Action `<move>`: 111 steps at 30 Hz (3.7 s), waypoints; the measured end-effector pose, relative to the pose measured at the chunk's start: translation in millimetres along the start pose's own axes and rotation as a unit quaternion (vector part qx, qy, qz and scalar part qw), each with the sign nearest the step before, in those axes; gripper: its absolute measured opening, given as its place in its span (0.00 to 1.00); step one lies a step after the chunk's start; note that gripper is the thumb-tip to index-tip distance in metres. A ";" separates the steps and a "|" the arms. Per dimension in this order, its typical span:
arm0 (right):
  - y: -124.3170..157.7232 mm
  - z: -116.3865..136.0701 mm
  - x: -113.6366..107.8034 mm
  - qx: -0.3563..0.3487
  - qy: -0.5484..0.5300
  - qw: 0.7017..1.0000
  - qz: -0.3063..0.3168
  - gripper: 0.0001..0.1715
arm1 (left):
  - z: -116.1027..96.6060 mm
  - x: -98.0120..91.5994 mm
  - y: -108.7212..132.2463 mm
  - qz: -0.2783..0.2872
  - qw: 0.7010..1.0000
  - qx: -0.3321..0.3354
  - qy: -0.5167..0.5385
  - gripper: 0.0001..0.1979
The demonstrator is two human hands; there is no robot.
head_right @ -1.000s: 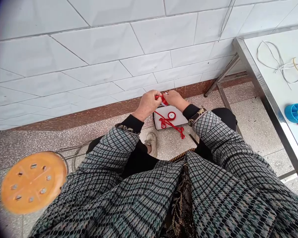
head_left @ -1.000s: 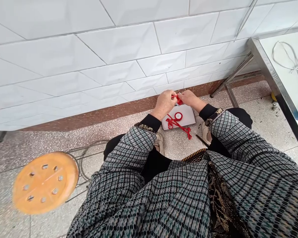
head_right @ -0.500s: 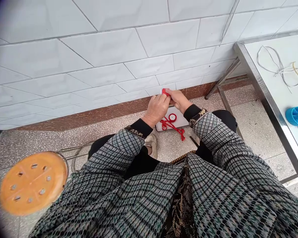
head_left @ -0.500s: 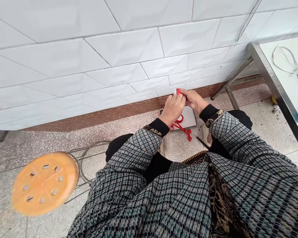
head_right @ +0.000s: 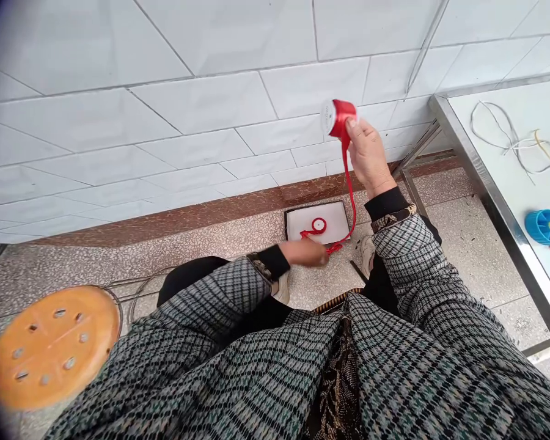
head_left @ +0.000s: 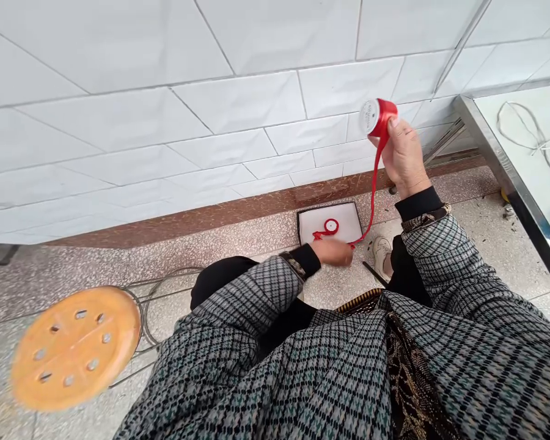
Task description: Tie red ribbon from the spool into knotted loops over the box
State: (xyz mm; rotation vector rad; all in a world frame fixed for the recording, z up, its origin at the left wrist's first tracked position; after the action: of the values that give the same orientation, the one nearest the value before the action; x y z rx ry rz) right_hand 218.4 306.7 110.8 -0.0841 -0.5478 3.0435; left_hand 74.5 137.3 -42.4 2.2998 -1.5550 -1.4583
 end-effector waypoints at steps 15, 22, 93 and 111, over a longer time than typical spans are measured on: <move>25.4 15.0 65.9 -0.069 0.012 0.991 0.117 0.25 | 20.5 -148.5 7.9 -0.379 0.581 0.186 0.696 0.12; 24.5 -9.9 64.4 0.010 0.034 0.999 0.035 0.21 | 33.9 -150.6 10.7 -0.506 0.641 0.105 0.568 0.11; 43.1 -56.0 64.8 0.356 -0.232 0.903 -0.061 0.11 | 18.5 -135.3 42.8 -0.486 0.773 0.151 0.379 0.20; 45.5 -42.2 59.9 0.406 -0.238 0.880 -0.065 0.07 | 50.1 -110.1 19.3 -0.389 0.745 0.042 0.541 0.16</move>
State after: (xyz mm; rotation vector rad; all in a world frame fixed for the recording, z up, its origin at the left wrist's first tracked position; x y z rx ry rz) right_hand 159.5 282.1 52.6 0.7039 0.7181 2.8612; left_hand 17.9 230.7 13.0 3.0005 -0.3104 0.2130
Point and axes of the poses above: each hand's wrist, its own y-axis away from the middle knuckle, its own x-axis out of the palm, z = x × y, the point moved 6 cm from there along -y, towards the middle knuckle, and after that the axes turned 3 degrees about -x, right-handed, at the moved point
